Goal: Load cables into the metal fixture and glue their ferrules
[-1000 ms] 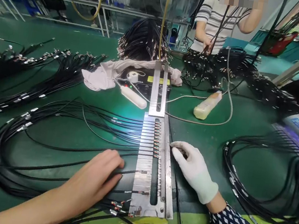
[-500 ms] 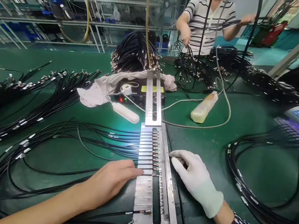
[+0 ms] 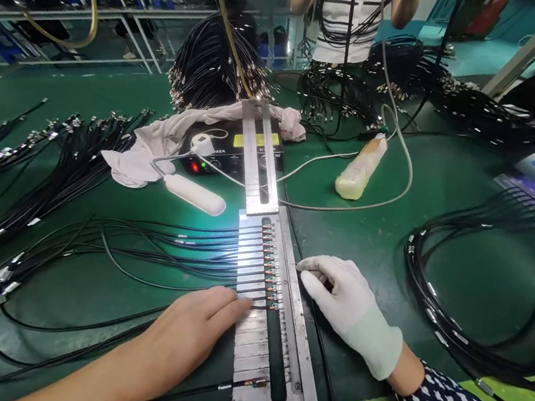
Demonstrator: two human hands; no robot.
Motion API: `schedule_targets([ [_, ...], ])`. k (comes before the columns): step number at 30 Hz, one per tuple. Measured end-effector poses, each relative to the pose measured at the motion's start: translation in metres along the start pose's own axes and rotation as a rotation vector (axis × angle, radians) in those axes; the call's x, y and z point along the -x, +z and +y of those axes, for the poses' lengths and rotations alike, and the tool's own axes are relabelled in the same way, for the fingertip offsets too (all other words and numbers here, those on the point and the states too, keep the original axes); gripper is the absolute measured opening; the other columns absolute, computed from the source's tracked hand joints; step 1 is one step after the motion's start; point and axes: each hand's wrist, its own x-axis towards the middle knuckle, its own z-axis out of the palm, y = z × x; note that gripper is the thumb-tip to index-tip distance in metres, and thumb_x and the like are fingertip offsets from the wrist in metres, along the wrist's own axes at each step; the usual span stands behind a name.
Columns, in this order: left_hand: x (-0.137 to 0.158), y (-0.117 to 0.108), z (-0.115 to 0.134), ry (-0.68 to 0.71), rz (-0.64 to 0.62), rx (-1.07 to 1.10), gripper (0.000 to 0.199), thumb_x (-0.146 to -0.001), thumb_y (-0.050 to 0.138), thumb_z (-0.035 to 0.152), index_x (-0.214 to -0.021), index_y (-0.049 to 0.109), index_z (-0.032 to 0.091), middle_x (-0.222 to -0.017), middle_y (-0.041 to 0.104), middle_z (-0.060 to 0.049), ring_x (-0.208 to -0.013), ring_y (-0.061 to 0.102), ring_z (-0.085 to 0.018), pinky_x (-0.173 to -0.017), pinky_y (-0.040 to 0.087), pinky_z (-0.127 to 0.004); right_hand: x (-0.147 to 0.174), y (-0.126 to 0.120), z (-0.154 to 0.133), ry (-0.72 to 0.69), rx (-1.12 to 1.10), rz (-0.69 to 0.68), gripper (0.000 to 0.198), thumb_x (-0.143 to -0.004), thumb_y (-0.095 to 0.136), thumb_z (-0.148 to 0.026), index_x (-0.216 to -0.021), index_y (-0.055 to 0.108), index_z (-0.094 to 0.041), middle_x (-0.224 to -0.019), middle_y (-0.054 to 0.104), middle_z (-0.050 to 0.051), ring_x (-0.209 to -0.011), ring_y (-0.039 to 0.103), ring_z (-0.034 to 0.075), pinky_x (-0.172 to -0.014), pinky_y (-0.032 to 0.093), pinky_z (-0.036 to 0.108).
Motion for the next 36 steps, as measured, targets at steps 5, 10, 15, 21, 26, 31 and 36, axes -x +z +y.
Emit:
schedule_targets([
  [5, 0.019, 0.013, 0.007, -0.077, 0.084, -0.044, 0.036, -0.096, 0.038, 0.011, -0.129, 0.05, 0.018, -0.102, 0.055, -0.009, -0.088, 0.048, -0.019, -0.075, 0.042, -0.032, -0.001, 0.002, 0.002, -0.014, -0.004, 0.012, 0.012, -0.093, 0.053, -0.026, -0.094, 0.065, -0.028, -0.094, 0.07, -0.003, -0.087, 0.062, 0.018, -0.081, 0.038, 0.035],
  [10, 0.028, 0.018, 0.013, -0.149, -0.046, 0.068, 0.046, -0.096, 0.033, 0.011, -0.142, 0.037, 0.019, -0.09, 0.057, -0.005, -0.074, 0.043, -0.018, -0.066, 0.038, -0.032, 0.002, 0.001, -0.005, -0.118, 0.04, 0.048, 0.018, -0.092, 0.051, -0.023, -0.101, 0.066, -0.027, -0.089, 0.063, 0.002, -0.087, 0.056, 0.021, -0.082, 0.037, 0.039],
  [15, 0.022, -0.013, 0.016, -0.226, -0.112, 0.209, 0.038, -0.098, 0.037, 0.018, -0.135, 0.039, 0.027, -0.094, 0.057, -0.001, -0.085, 0.05, -0.016, -0.076, 0.042, -0.029, 0.013, 0.0, -0.01, -0.565, 0.159, -0.012, 0.028, -0.086, 0.048, -0.014, -0.101, 0.069, -0.026, -0.093, 0.055, 0.006, -0.092, 0.048, 0.025, -0.09, 0.035, 0.048],
  [21, 0.047, -0.027, 0.039, -0.446, -0.29, 0.477, 0.008, -0.093, 0.046, 0.02, -0.098, 0.051, 0.023, -0.098, 0.053, -0.001, -0.091, 0.047, -0.019, -0.08, 0.039, -0.033, 0.035, 0.006, -0.013, -0.465, 0.098, 0.004, 0.025, -0.093, 0.044, -0.013, -0.109, 0.063, -0.021, -0.103, 0.058, 0.007, -0.1, 0.049, 0.023, -0.093, 0.037, 0.045],
  [26, 0.047, -0.01, 0.048, -0.461, -0.223, 0.494, 0.012, -0.09, 0.048, 0.017, -0.1, 0.05, 0.024, -0.098, 0.052, -0.001, -0.093, 0.045, -0.019, -0.081, 0.037, -0.034, 0.04, 0.008, -0.021, -0.445, 0.05, 0.02, 0.023, -0.093, 0.046, -0.013, -0.108, 0.061, -0.021, -0.105, 0.06, 0.007, -0.101, 0.052, 0.022, -0.09, 0.041, 0.041],
  [31, 0.037, -0.004, 0.05, -0.44, -0.204, 0.502, 0.01, -0.094, 0.045, 0.022, -0.087, 0.051, 0.023, -0.09, 0.054, 0.001, -0.088, 0.046, -0.017, -0.078, 0.035, -0.032, 0.045, 0.014, -0.039, -0.589, 0.027, -0.132, 0.011, -0.084, 0.063, -0.028, -0.094, 0.063, -0.022, -0.101, 0.062, 0.003, -0.097, 0.053, 0.022, -0.103, 0.031, 0.048],
  [36, 0.052, -0.018, 0.036, -0.479, -0.199, 0.475, 0.016, -0.097, 0.042, 0.028, -0.087, 0.053, 0.022, -0.088, 0.055, 0.0, -0.088, 0.048, -0.016, -0.08, 0.037, -0.031, 0.045, 0.02, -0.041, -0.579, -0.026, -0.199, 0.009, -0.089, 0.059, -0.024, -0.081, 0.061, -0.021, -0.093, 0.062, 0.0, -0.09, 0.054, 0.017, -0.103, 0.03, 0.046],
])
